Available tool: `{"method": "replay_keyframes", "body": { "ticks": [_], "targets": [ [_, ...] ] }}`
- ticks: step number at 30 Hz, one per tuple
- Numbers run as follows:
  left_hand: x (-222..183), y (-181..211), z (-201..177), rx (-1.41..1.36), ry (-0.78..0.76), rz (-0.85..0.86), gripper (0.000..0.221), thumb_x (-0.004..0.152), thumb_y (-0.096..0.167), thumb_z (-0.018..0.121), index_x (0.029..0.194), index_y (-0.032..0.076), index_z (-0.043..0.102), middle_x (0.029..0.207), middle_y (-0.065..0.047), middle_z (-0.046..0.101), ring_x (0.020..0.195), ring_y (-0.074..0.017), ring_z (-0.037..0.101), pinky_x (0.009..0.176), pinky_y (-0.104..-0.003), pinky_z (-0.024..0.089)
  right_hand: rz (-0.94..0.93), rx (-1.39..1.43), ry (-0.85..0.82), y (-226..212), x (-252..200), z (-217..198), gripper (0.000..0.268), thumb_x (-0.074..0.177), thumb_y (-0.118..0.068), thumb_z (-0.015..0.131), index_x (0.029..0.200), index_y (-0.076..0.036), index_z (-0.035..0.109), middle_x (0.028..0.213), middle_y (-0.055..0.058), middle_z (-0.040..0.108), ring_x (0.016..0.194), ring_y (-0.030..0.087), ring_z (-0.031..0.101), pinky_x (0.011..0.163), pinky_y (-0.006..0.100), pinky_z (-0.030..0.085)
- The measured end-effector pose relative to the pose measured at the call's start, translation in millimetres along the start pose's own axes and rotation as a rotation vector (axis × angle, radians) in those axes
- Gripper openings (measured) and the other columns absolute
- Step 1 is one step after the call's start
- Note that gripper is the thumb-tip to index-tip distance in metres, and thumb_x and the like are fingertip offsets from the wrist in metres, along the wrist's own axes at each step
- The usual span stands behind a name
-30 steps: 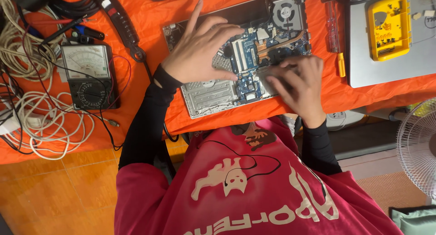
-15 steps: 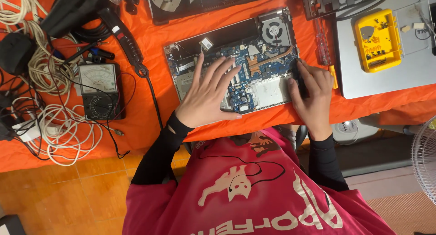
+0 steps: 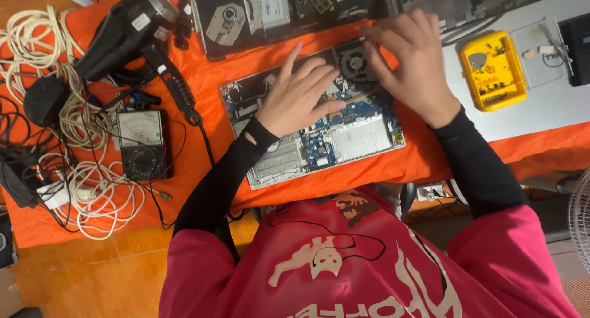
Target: Replacing or repairing the motherboard and internal components of a laptop.
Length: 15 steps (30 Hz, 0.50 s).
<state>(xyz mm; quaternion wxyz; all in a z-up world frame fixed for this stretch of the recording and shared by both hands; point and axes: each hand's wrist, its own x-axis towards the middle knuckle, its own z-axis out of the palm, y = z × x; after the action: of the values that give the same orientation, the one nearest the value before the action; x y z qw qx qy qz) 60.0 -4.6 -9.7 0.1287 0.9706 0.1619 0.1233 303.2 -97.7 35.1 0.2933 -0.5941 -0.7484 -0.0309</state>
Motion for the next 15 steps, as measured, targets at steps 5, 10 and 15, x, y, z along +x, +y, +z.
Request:
{"method": "replay_keyframes", "body": {
  "ticks": [5, 10, 15],
  "targets": [
    [4.0, -1.9, -5.7, -0.138, 0.026, -0.019, 0.066, 0.102, 0.059, 0.059, 0.133, 0.001, 0.065, 0.128, -0.010, 0.065, 0.133, -0.0251, 0.051, 0.127, -0.057, 0.013, 0.027, 0.050, -0.009, 5.7, 5.8, 18.5, 0.016, 0.106, -0.004, 0.071, 0.122, -0.005, 0.074, 0.115, 0.003, 0.067, 0.108, 0.023, 0.055, 0.097, 0.037, 0.039],
    [-0.6, -3.3, -1.4, -0.190, 0.055, -0.040, 0.061, 0.100, 0.051, 0.066, 0.135, 0.001, 0.062, 0.132, -0.010, 0.064, 0.134, -0.0255, 0.051, 0.127, -0.057, 0.014, 0.074, 0.017, -0.065, -3.3, 1.3, 19.6, 0.020, 0.104, -0.004, 0.071, 0.124, -0.005, 0.073, 0.113, 0.004, 0.065, 0.107, 0.024, 0.054, 0.099, 0.038, 0.039],
    [-2.6, -10.0, 9.3, -0.199, 0.084, -0.044, 0.052, 0.103, 0.039, 0.070, 0.144, 0.007, 0.061, 0.130, -0.006, 0.067, 0.131, -0.0218, 0.056, 0.130, -0.057, 0.015, 0.072, 0.011, -0.124, -2.2, -4.8, 22.5, 0.019, 0.104, -0.006, 0.073, 0.123, -0.005, 0.072, 0.109, 0.005, 0.062, 0.104, 0.024, 0.055, 0.099, 0.039, 0.039]
  ]
}}
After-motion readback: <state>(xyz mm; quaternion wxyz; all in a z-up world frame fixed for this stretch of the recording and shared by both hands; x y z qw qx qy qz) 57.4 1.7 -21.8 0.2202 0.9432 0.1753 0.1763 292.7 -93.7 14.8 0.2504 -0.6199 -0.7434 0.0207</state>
